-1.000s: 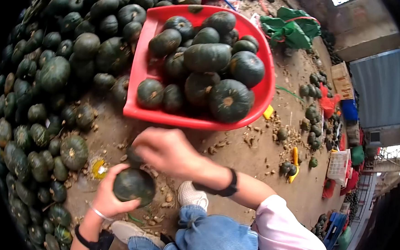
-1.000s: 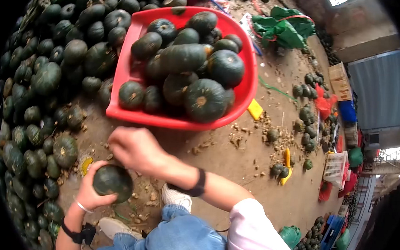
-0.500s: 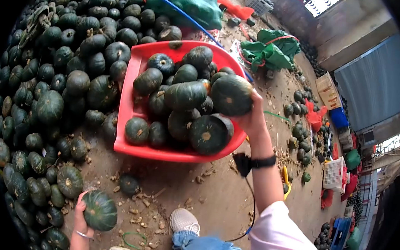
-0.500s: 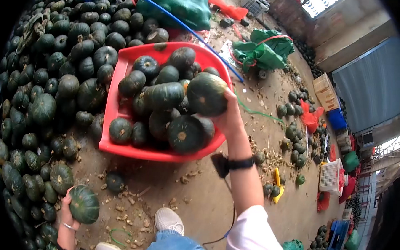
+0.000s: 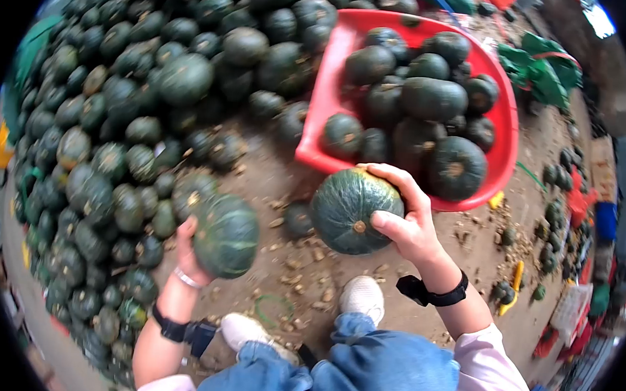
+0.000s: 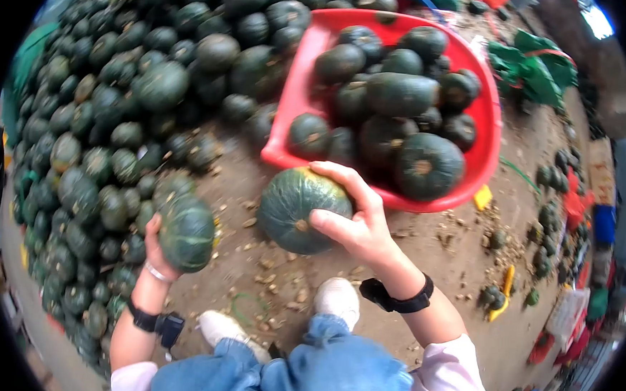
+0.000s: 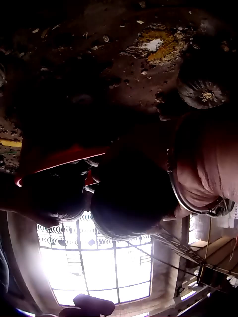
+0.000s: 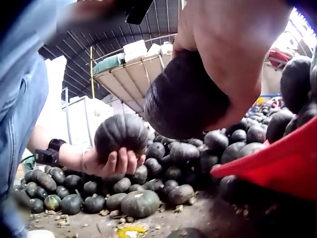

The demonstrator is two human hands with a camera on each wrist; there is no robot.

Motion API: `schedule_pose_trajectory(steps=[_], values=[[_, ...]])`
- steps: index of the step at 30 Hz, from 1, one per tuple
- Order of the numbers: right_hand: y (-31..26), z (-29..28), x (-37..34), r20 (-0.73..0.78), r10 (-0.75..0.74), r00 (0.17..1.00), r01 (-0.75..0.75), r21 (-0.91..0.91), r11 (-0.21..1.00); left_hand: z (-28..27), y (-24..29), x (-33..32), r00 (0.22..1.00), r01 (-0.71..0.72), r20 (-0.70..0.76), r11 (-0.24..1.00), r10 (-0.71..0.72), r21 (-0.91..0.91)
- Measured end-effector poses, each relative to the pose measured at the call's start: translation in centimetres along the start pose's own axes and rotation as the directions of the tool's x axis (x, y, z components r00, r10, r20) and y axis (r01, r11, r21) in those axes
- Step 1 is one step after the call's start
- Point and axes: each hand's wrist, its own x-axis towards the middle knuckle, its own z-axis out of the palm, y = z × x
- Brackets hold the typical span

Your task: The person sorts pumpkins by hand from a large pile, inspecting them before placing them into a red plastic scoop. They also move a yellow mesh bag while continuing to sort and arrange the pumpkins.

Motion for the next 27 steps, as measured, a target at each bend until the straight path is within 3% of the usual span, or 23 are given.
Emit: schedule_pose_trajectory(steps=[3, 6, 7, 9, 10, 11, 13, 14, 17, 18, 20, 21, 22, 23, 25, 26, 27], values=[[2.8, 3.9, 0.2, 0.092, -0.166, 0.982, 0.177, -0.121, 0.977, -0.1, -0.1, -0.3, 0.997, 0.042, 0.065, 0.989, -0.033, -0.143], [5.2, 9.2, -0.6, -0.044, 0.198, 0.979, -0.189, 0.159, 0.969, 0.6, -0.3, -0.6, 0.997, 0.05, 0.075, 0.981, -0.036, -0.187], [5.3, 10.6, -0.7, 0.053, 0.336, 0.94, -0.34, 0.183, 0.923, -0.2, -0.8, -0.7, 0.997, 0.057, 0.071, 0.979, -0.044, -0.197], [7.7, 12.7, -2.1, 0.268, 0.317, 0.91, -0.365, 0.152, 0.919, -3.4, -1.8, -0.6, 0.998, 0.059, 0.029, 0.993, -0.057, -0.098], [8.1, 13.2, -2.8, 0.415, 0.343, 0.843, -0.4, 0.056, 0.915, -5.5, -1.6, -1.5, 0.994, 0.113, 0.019, 0.99, -0.112, -0.086], [7.1, 13.7, -3.1, 0.538, 0.393, 0.746, -0.504, 0.071, 0.861, -7.5, -1.5, -2.7, 0.984, 0.178, 0.012, 0.981, -0.177, -0.079], [5.0, 14.6, -3.2, 0.738, 0.462, 0.492, -0.725, 0.053, 0.687, -11.7, -1.8, -5.4, 0.956, 0.291, 0.001, 0.949, -0.293, -0.122], [5.3, 14.8, -3.0, 0.823, 0.419, 0.383, -0.736, -0.001, 0.677, -13.9, -2.6, -7.8, 0.94, 0.335, -0.004, 0.926, -0.341, -0.175], [6.4, 15.6, -2.5, 0.861, 0.446, 0.244, -0.617, -0.217, 0.757, -10.1, -0.7, -16.1, 0.926, 0.345, -0.118, 0.931, -0.358, -0.118], [6.4, 15.6, -2.1, 0.841, 0.486, 0.239, -0.646, -0.236, 0.726, -12.5, -1.6, -19.5, 0.862, 0.399, -0.318, 0.916, -0.394, -0.052], [7.7, 15.0, -1.8, 0.793, 0.567, 0.222, -0.667, -0.3, 0.682, -14.8, -2.6, -24.2, 0.646, 0.65, -0.557, 0.759, -0.522, 0.043], [7.6, 14.9, -1.3, 0.779, 0.572, 0.256, -0.637, -0.31, 0.706, -15.0, -2.6, -25.7, 0.511, 0.802, -0.603, 0.592, -0.613, 0.078], [8.5, 14.5, -1.4, 0.76, 0.586, 0.281, -0.651, -0.298, 0.698, -15.4, -4.0, -27.8, 0.4, 0.856, -0.511, 0.509, -0.761, -0.088], [9.5, 13.9, -1.6, 0.738, 0.603, 0.303, -0.665, -0.289, 0.688, -21.4, -9.8, -32.2, 0.283, 0.93, -0.395, 0.35, -0.874, -0.107], [10.9, 13.3, -1.8, 0.692, 0.641, 0.333, -0.657, -0.318, 0.684, -19.1, -14.0, -37.2, 0.229, 0.944, -0.469, 0.311, -0.853, -0.106], [11.3, 13.4, -2.1, 0.681, 0.649, 0.338, -0.71, -0.269, 0.651, -18.1, -16.3, -38.9, 0.187, 0.98, -0.571, 0.188, -0.799, 0.057], [11.7, 13.4, -2.0, 0.66, 0.674, 0.331, -0.679, -0.33, 0.656, -17.2, -19.1, -39.8, 0.167, 0.979, -0.662, 0.041, -0.731, 0.202]])
